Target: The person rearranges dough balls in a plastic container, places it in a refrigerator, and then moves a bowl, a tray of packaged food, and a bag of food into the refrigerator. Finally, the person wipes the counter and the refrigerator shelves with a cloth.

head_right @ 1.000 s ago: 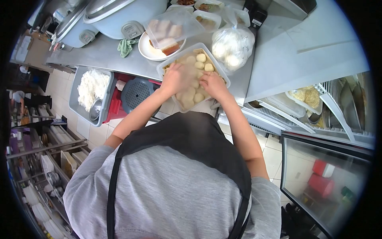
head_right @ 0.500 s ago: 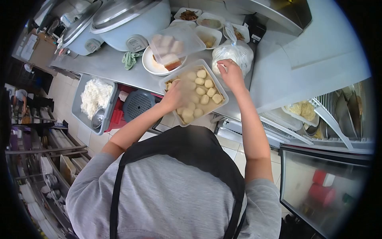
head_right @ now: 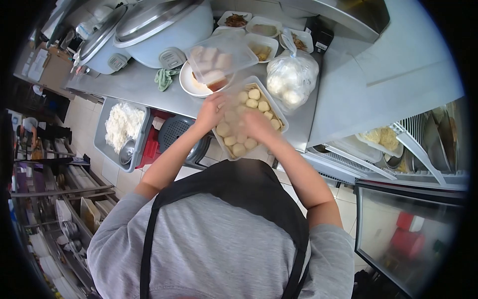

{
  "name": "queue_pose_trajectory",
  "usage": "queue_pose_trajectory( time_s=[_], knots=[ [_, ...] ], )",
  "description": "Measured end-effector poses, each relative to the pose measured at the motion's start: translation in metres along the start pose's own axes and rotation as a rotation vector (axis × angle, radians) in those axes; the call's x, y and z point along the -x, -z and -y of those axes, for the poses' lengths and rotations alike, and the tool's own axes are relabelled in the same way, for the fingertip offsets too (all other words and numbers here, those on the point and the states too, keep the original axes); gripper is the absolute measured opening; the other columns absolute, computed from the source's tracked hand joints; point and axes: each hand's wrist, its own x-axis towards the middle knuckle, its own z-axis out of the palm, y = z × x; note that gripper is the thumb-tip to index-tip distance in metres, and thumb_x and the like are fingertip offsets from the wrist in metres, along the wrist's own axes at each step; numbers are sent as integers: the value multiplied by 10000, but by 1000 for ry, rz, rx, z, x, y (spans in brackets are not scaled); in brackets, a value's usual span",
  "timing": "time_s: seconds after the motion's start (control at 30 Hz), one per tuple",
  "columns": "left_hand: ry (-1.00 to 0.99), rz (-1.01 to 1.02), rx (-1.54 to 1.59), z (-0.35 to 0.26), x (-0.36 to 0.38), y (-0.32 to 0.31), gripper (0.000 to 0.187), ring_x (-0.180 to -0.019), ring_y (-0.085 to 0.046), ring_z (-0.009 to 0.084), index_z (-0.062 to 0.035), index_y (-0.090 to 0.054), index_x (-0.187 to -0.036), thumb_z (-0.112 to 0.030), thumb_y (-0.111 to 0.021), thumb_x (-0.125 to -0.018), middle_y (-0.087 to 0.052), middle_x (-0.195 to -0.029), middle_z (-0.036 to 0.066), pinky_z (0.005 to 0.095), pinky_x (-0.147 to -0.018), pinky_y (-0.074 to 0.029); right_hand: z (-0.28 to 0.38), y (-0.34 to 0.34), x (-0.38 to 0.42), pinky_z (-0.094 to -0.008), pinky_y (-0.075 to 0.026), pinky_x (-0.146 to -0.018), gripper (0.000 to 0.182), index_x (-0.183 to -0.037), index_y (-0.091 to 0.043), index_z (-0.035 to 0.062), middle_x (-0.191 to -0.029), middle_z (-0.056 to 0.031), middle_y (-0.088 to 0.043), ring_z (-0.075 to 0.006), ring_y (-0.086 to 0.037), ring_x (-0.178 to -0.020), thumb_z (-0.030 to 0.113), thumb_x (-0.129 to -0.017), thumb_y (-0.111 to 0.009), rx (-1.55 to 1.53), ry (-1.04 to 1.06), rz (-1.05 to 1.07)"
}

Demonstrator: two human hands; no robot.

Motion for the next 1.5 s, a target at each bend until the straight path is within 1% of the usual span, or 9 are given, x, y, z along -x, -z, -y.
queue_pose_trajectory(
  time_s=[0.2,0.47,0.53,0.7,0.77,0.87,1.13,1.33,1.5],
  knots=[
    [38,254,-267,-29,60,30,209,-881,-537,302,-35,-630,-898,-92,-636,-698,-580,-982,108,375,-803,-452,-46,53,1,-389,-445,-822,281,-995,-622,57,-988,-151,-588,-307,-552,-955,214,-761,-626,62,-87,-446],
    [56,251,-219,-18,25,-3,67,-795,-568,295,-44,-604,-770,-41,-568,-714,-563,-813,132,384,-673,-470,-103,24,28,-383,-458,-759,230,-943,-637,45,-910,-135,-610,-311,-583,-870,197,-772,-618,-15,-310,-289],
    [5,-189,-11,0,-4,5,76,-754,-580,288,-44,-595,-779,-35,-587,-704,-570,-800,134,381,-652,-470,-100,19,35,-385,-459,-742,207,-919,-642,45,-881,-135,-610,-313,-586,-850,193,-777,-612,-18,-296,-284],
    [546,-414,70,80,-59,45,222,-737,-613,192,28,-556,-864,-145,-650,-761,-578,-859,119,323,-680,-497,-75,27,55,-393,-456,-672,183,-743,-620,8,-797,-155,-584,-308,-576,-760,182,-792,-593,-11,-311,-620],
    [1009,-288,704,83,-62,50,211,-753,-614,186,64,-541,-890,-110,-609,-791,-581,-848,129,308,-692,-524,-72,31,62,-376,-461,-655,160,-781,-610,10,-793,-148,-582,-295,-575,-744,170,-789,-598,0,-388,-555],
    [943,-231,970,93,-58,39,236,-684,-609,215,66,-506,-899,-87,-629,-769,-575,-778,125,289,-558,-546,-67,26,66,-341,-474,-641,170,-912,-584,29,-820,-133,-583,-261,-581,-734,141,-786,-609,-92,-399,-643],
    [802,-166,1334,5,-48,47,158,-844,-599,202,-1,-496,-954,7,-522,-798,-583,-873,93,320,-755,-520,-25,21,33,-303,-502,-731,386,-1230,-450,96,-1115,-112,-541,-183,-584,-867,172,-869,-561,-771,-235,-574],
    [570,292,1506,-66,29,43,293,-1026,-560,247,-67,-456,-1126,-265,-486,-912,-566,-1097,125,365,-857,-457,20,44,11,-293,-499,-742,483,-1341,-305,116,-1002,-95,-564,-165,-581,-858,186,-906,-502,-1455,-96,-679],
    [729,3,1546,-36,50,84,504,-1075,-532,296,-33,-386,-1251,-417,-385,-925,-522,-1167,198,403,-898,-447,-40,49,19,-240,-464,-608,361,-1240,-471,85,-765,-32,-575,-105,-550,-708,158,-891,-523,-1150,-278,-318]
  ],
)
